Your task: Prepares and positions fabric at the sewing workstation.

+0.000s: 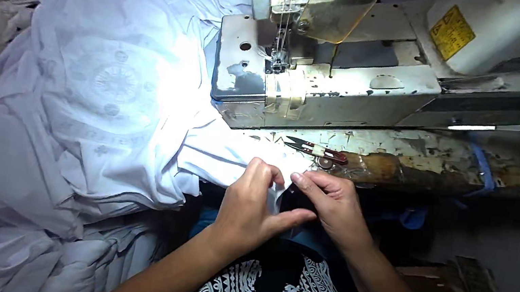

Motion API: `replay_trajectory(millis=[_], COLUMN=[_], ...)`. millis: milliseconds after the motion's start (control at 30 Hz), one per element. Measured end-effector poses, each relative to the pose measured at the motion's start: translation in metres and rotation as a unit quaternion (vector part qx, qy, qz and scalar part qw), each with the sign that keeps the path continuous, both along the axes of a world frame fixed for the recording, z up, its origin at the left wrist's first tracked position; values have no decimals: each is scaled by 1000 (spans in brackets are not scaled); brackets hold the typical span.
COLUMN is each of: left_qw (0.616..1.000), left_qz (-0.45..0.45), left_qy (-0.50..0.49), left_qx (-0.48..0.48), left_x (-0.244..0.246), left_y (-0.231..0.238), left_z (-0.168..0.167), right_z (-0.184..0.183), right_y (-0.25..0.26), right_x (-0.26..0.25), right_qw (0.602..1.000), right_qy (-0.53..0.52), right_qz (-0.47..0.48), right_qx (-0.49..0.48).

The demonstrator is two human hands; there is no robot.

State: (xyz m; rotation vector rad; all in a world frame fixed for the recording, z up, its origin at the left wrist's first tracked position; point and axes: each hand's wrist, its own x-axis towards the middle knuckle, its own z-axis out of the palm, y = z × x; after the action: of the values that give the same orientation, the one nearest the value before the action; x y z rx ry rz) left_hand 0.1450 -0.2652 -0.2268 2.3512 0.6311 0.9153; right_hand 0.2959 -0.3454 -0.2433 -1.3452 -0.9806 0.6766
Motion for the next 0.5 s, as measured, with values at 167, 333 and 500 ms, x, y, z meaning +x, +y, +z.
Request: replay_trajectory(millis=[167, 333, 500], left_qw=[991, 887, 875], left_qz=[-17, -78, -86], left_qy=[-63, -133, -148], left_qx=[-114, -435, -452], left_x=[2, -12, -11], left_y=[16, 26, 23], left_z=[-3, 11, 13], right_z=[19, 13, 8], right_y=[1, -1, 3], right_x=[-12, -19, -21], right_qw=[996, 998, 984], right_qy=[88, 23, -143], right_qz=[19, -23, -73], right_qx=[3, 55, 74])
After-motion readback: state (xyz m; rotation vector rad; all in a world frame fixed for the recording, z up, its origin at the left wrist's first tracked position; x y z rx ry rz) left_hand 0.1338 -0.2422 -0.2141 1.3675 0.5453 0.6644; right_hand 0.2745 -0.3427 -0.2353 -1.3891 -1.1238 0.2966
